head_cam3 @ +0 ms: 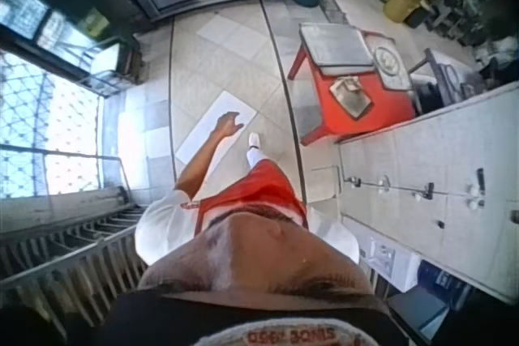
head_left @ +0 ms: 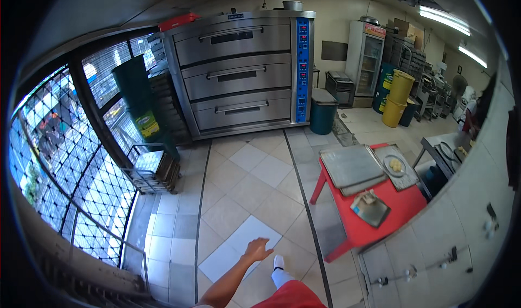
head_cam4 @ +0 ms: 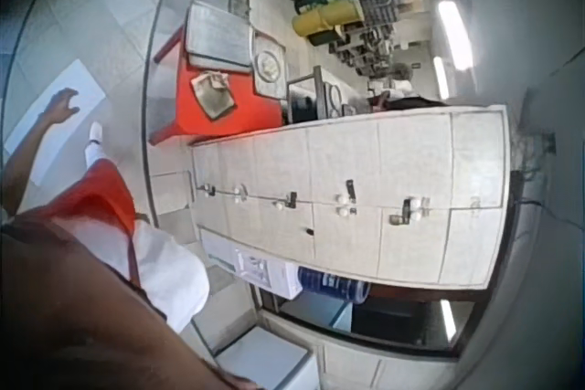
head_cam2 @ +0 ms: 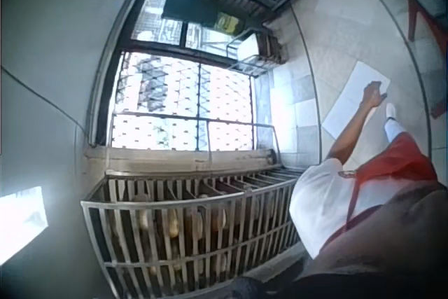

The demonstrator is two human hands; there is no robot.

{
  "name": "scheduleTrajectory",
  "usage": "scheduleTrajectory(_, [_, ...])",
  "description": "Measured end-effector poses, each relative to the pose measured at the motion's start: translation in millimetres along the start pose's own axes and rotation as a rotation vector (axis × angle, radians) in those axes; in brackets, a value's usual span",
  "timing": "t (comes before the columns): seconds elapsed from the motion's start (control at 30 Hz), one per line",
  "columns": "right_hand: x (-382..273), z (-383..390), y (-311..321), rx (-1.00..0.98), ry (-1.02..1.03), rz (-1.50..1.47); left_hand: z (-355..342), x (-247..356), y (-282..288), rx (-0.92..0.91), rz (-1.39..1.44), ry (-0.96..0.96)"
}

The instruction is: The person carries two trays of dough balls to a commercial oven, places them inside, then returns to a workstation to arrange pieces of dough onto round pans and rectangular trays by hand.

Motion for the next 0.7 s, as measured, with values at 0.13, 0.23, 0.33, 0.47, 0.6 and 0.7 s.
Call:
scheduleTrajectory(0.13, [-176,-183,15,-0.172,0.282,-0.618,-100,-26,-20,-0.515,-0.086,0.02])
scheduleTrajectory(0.23, [-396,-306,41,-0.044,0.449,0.158,-171,-42,23,-0.524,0.077,0.09])
scheduleTrajectory(0.33, [-668,-318,-57,-0.089,0.575,-0.134,-212,-127,68,-0.352,0.204,0.41])
scheduleTrajectory(0.47, [-913,-339,-82,-0.17,0.762,-0.349,-361,-166,75,-0.267,0.205,0.575])
scheduleTrajectory(0.6, [-1028,-386,-112,-0.091,0.716,-0.121,-540,-176,108,-0.302,0.242,0.543])
scheduleTrajectory(0.7, [-1051,-420,-99,-0.178,0.489,0.096,-705,-146,165,-0.25,0.095,0.317])
Point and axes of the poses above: each hand's wrist, its own z-axis away from the middle knuckle, its own y-axis out of the back of the hand, x = y × z, the point moved 7 cm from there along -z, towards the middle knuckle, and after that the axes turned 11 degrees about y, right-handed, at the moved point
